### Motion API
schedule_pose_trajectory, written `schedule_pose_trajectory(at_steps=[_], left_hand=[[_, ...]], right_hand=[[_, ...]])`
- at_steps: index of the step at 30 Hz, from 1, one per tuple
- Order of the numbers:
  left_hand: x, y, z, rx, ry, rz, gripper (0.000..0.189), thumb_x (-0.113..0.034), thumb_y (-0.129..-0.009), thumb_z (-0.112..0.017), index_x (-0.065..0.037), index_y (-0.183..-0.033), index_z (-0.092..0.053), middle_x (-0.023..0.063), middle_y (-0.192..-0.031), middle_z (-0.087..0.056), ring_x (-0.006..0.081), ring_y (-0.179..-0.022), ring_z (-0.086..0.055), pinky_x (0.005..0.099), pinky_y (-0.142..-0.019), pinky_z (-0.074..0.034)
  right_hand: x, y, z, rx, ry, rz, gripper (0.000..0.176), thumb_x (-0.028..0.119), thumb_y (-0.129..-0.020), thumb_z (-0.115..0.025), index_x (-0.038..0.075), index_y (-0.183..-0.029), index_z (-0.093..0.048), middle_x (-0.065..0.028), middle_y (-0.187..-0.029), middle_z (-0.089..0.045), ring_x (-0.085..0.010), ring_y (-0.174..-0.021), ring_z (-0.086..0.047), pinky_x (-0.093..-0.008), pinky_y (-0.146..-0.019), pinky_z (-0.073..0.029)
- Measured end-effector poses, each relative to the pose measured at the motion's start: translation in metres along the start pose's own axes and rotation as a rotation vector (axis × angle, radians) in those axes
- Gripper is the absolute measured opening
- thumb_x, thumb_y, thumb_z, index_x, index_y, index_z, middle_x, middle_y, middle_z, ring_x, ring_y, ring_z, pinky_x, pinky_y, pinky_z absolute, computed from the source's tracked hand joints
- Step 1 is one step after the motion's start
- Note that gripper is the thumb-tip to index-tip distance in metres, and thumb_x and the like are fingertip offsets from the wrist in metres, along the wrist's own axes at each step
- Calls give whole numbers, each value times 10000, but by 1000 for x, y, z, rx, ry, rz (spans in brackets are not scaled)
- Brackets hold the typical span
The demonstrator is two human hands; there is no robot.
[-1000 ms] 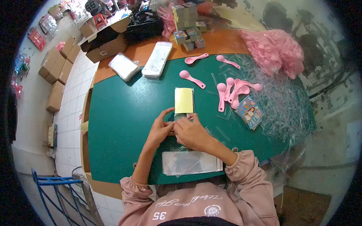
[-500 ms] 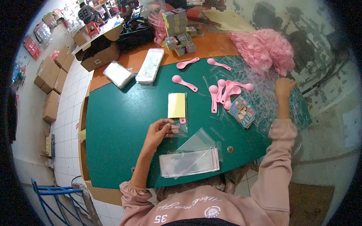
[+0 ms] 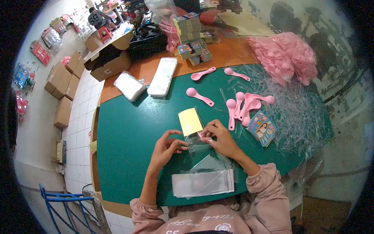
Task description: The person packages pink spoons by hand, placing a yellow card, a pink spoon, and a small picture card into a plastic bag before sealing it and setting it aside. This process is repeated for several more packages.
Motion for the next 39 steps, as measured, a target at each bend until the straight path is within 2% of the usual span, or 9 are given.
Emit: schedule_pose_trajectory(at_steps=[1,3,7,12,21,26,33,35,39], left_hand=[[-2,0,-4,6,-2,5,179,-68,-873,-493,-38,-1049,-506,101,-954,-609,159,-865,-612,255,-704,-506],[-24,4,-16,-7,-475,-247,262,3,-826,-519,-50,-1081,-484,109,-968,-591,173,-856,-615,264,-649,-514],[-26,2,-17,-99,-642,-404,197,4,-782,-584,-19,-974,-549,65,-872,-564,163,-771,-603,244,-579,-511],[-20,-4,-9,-124,-482,-325,108,-25,-788,-606,1,-888,-574,42,-819,-556,106,-687,-562,229,-564,-490],[12,-10,9,-193,-306,-37,103,-51,-794,-635,22,-804,-563,35,-758,-592,72,-695,-565,216,-634,-479],[15,-9,12,-250,-44,-43,169,-20,-801,-621,-26,-877,-470,55,-811,-587,98,-722,-590,210,-625,-479],[15,-9,4,-171,-101,-42,192,-45,-831,-580,-30,-983,-464,60,-902,-576,90,-785,-574,208,-604,-465],[9,-9,0,-148,-233,-59,336,-60,-835,-572,-63,-1151,-459,68,-967,-567,89,-787,-568,197,-605,-457],[0,-8,-1,-153,-341,-157,508,-56,-826,-576,-128,-1290,-383,85,-1026,-552,96,-790,-567,192,-606,-453]], right_hand=[[-5,1,2,-5,-2,-6,140,90,-754,-663,13,-839,-581,-62,-894,-454,-132,-755,-526,-258,-665,-452],[-16,1,-3,50,-156,-49,136,89,-748,-671,17,-827,-587,-57,-910,-462,-122,-782,-528,-253,-676,-454],[-15,-2,-9,80,-192,-46,139,103,-749,-678,23,-821,-591,-45,-909,-500,-108,-785,-543,-237,-684,-458],[-37,-4,-18,67,-375,-301,172,128,-795,-652,-4,-833,-549,-27,-741,-590,-94,-670,-594,-214,-609,-482],[-39,-3,-14,-26,-341,-356,183,108,-812,-625,-6,-842,-485,-53,-706,-585,-95,-613,-601,-220,-530,-497],[-36,-4,-16,-4,-332,-347,170,86,-815,-612,5,-891,-484,-53,-714,-590,-90,-608,-597,-218,-530,-495],[-32,-4,-16,-6,-326,-329,357,76,-815,-604,28,-1153,-497,-55,-734,-607,-85,-606,-588,-215,-529,-485],[-30,-4,-16,2,-307,-319,404,74,-815,-603,33,-1198,-482,-54,-734,-608,-85,-604,-587,-220,-529,-486],[-29,-5,-17,14,-285,-296,437,88,-814,-603,35,-1226,-467,-53,-724,-611,-87,-597,-584,-225,-529,-487]])
Point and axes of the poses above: each hand's wrist, its own y-axis away from the middle knuckle, its own z-axis out of the back of the hand, x = y × z, the point moved 10 cm from there along -y, towards the middle knuckle
